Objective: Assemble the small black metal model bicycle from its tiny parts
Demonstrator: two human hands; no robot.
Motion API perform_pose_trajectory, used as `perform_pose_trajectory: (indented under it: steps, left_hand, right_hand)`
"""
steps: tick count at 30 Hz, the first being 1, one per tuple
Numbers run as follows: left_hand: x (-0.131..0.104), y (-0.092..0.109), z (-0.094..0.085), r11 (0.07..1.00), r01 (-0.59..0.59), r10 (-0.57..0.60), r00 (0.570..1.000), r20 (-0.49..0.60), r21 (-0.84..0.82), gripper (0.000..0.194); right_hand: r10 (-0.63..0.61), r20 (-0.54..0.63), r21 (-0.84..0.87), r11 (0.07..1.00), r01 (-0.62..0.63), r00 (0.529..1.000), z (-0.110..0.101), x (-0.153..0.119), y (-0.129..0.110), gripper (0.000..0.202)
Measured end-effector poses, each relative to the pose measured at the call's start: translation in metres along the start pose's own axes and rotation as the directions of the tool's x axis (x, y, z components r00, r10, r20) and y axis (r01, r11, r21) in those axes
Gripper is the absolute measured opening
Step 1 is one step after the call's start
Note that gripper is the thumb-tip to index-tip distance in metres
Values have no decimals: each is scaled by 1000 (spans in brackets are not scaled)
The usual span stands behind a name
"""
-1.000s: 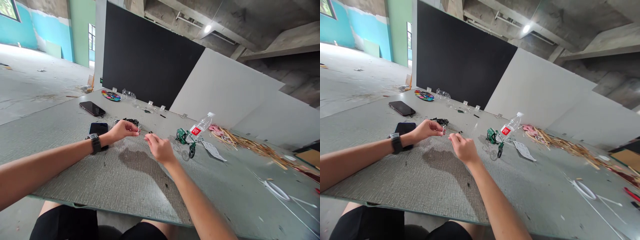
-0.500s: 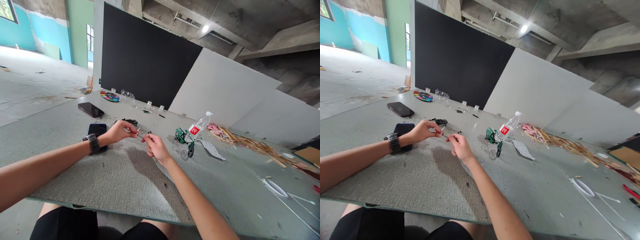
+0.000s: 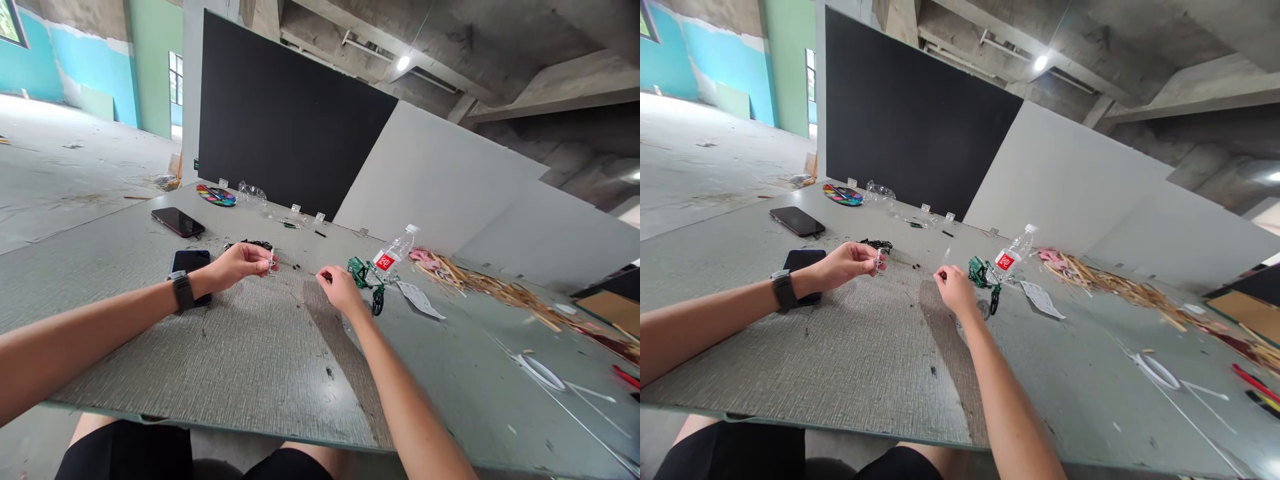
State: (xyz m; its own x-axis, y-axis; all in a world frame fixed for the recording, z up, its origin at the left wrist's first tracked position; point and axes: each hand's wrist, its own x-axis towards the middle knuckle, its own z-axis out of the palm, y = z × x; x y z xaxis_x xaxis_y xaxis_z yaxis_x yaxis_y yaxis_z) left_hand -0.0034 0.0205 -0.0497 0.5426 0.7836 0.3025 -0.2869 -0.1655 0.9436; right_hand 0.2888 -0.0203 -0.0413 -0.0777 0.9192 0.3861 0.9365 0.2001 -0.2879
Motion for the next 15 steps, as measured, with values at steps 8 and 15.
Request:
perform_pose_trajectory:
  steps: [8,15]
  left_hand:
    - [-2,4,7,991,-52,55,998,21,-120,27]
    - [-3,2,5,993,-120,120,993,-18,3,29]
  right_hand:
    - [-134,-28,282,950,137,991,-18,-8,-51,33]
    - [-262,2,391,888,241,965,-23,-22,-98,32]
